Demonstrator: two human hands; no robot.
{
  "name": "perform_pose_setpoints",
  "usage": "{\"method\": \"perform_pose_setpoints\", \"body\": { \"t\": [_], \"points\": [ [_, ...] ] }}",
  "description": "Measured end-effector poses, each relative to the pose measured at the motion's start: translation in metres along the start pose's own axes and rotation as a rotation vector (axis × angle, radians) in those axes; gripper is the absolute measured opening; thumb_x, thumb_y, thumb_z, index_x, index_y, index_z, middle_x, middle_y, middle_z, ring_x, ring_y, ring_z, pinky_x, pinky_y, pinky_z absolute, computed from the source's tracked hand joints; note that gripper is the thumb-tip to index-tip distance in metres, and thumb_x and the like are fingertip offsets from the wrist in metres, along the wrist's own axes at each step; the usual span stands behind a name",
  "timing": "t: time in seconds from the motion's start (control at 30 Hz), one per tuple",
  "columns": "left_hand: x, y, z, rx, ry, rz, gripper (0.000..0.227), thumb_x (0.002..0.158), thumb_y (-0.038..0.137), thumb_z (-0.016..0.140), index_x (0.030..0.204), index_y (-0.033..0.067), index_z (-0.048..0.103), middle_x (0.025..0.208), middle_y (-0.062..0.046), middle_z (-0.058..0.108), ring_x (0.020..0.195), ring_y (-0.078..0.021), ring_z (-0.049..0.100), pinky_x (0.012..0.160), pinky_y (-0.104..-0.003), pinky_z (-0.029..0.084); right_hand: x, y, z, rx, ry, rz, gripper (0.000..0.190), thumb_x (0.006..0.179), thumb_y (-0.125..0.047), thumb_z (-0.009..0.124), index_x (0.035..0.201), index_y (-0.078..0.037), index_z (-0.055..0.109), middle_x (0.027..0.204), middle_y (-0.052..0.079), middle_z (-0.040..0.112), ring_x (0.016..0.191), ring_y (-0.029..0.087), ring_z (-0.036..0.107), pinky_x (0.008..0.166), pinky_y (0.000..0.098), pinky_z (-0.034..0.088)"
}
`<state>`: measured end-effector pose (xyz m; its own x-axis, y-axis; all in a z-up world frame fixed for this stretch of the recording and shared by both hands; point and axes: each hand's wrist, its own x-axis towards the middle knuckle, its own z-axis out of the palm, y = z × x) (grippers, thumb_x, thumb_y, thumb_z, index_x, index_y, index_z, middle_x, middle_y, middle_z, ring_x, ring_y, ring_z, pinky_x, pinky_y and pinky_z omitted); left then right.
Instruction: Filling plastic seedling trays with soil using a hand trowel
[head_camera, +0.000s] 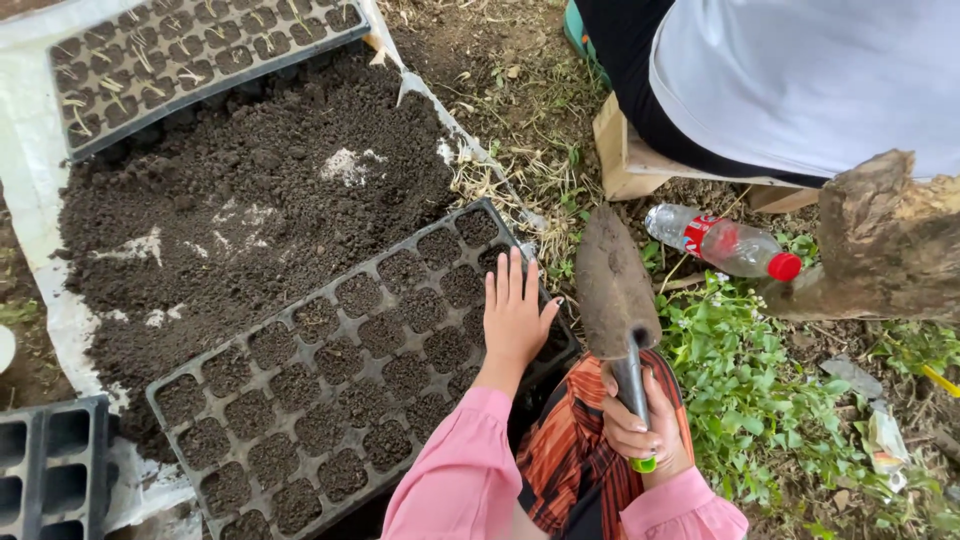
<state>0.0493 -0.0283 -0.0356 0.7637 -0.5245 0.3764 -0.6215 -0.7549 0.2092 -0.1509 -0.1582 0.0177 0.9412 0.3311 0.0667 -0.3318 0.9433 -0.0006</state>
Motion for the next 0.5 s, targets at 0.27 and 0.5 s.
{"method": "perform_pose_setpoints", "body": {
  "t": [0.27, 0.5],
  "points": [
    [-0.022, -0.015, -0.019, -0.088, -0.134, 0.257, 0.07, 0.104, 0.052, 0.046, 0.148, -0.0019, 0.05, 0.158, -0.017, 0.046, 0.149, -0.0319, 0.038, 0.124, -0.047, 0.024, 0.0, -0.004, -0.013, -0.016, 0.048, 0.014, 0.048, 0.103, -0.054, 0.054, 0.115, -0.009, 0.041, 0.064, 0.002, 0.044, 0.033, 0.0, 0.034, 0.028, 0.0177, 0.03],
    [-0.06, -0.012, -0.032, -0.19, -0.177, 0.371, 0.069, 0.104, 0.048, 0.05, 0.152, -0.0013, 0.046, 0.165, -0.018, 0.035, 0.153, -0.0337, 0.03, 0.124, -0.048, 0.021, -0.014, -0.006, -0.031, -0.036, 0.126, 0.046, 0.05, 0.099, -0.057, 0.056, 0.116, -0.013, 0.04, 0.067, 0.003, 0.046, 0.032, 0.002, 0.034, 0.027, 0.0194, 0.029]
  ]
}}
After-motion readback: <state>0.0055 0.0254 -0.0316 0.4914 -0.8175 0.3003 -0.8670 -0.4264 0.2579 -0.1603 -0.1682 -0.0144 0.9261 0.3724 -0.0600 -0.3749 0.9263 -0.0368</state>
